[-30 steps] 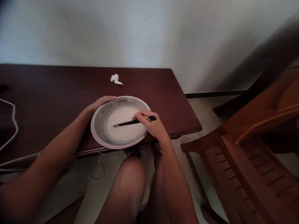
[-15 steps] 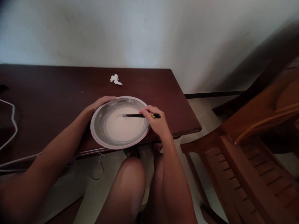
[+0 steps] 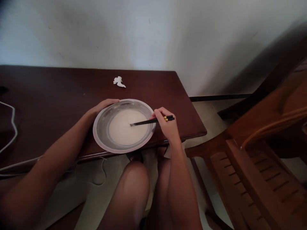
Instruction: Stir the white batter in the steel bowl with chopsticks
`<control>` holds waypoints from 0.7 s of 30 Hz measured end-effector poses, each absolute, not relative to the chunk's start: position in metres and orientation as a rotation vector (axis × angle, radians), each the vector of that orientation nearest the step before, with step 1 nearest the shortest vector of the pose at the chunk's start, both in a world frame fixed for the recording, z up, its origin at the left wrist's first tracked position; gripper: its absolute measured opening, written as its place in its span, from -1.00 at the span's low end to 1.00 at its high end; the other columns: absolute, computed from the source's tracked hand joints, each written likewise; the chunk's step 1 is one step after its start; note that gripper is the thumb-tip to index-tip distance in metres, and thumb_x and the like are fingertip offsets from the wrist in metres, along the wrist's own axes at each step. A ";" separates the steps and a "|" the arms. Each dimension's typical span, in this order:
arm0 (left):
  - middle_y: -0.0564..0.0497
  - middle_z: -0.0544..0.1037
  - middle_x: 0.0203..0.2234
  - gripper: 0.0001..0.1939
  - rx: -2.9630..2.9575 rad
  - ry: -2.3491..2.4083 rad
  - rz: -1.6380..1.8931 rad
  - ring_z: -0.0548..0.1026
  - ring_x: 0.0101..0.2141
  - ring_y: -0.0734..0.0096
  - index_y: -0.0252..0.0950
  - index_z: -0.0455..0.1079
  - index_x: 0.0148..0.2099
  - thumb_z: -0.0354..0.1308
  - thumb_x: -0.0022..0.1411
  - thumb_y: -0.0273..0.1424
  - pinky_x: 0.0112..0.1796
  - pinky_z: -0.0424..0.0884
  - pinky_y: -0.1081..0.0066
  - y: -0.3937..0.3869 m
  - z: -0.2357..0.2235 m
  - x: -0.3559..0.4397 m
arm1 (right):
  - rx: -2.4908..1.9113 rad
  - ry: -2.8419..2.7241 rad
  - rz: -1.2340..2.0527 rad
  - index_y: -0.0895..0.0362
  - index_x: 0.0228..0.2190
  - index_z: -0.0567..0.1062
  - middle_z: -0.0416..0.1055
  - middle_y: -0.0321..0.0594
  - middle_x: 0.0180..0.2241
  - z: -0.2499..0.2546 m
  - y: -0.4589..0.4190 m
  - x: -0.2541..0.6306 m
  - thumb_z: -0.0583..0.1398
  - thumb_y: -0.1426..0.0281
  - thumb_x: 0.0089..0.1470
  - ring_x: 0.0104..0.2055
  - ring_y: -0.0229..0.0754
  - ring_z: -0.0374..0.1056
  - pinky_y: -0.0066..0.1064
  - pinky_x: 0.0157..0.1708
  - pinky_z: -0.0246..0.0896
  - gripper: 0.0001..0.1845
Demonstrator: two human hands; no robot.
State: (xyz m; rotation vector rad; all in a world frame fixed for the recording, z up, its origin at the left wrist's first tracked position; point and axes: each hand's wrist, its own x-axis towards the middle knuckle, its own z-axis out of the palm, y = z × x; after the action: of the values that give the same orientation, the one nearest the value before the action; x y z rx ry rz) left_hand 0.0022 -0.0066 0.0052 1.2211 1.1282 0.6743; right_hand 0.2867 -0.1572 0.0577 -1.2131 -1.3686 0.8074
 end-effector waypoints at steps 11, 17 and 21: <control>-0.05 0.69 -0.40 -0.73 1.099 1.146 0.635 0.64 -0.28 0.18 -0.27 0.66 -0.29 0.26 0.20 -0.18 -0.11 0.56 0.27 -0.006 0.006 0.003 | -1.208 -1.370 0.812 0.07 -0.50 0.56 0.56 -0.32 -0.50 0.058 -0.157 0.287 0.20 0.27 0.24 -0.38 -0.20 0.52 -0.35 -0.26 0.36 -0.70; -0.06 0.70 -0.39 -0.72 1.080 1.143 0.618 0.64 -0.30 0.17 -0.30 0.65 -0.29 0.26 0.21 -0.19 -0.14 0.57 0.25 -0.006 0.006 0.003 | -1.160 -1.617 0.933 0.06 -0.43 0.65 0.66 -0.27 -0.33 0.058 -0.156 0.282 0.23 0.28 0.21 -0.20 -0.16 0.54 -0.33 -0.12 0.34 -0.76; -0.06 0.69 -0.41 -0.70 1.133 1.149 0.628 0.63 -0.28 0.12 -0.28 0.64 -0.31 0.24 0.19 -0.16 -0.15 0.58 0.22 -0.008 0.007 0.004 | -1.255 -1.410 0.701 0.07 -0.49 0.59 0.61 -0.29 -0.44 0.057 -0.156 0.293 0.20 0.28 0.23 -0.30 -0.18 0.53 -0.32 -0.19 0.34 -0.72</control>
State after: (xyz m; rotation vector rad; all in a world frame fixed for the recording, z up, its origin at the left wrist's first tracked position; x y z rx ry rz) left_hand 0.0044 -0.0080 0.0071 1.1328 1.1487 0.6277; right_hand 0.2934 -0.1556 0.0571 -1.2554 -1.4104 0.7010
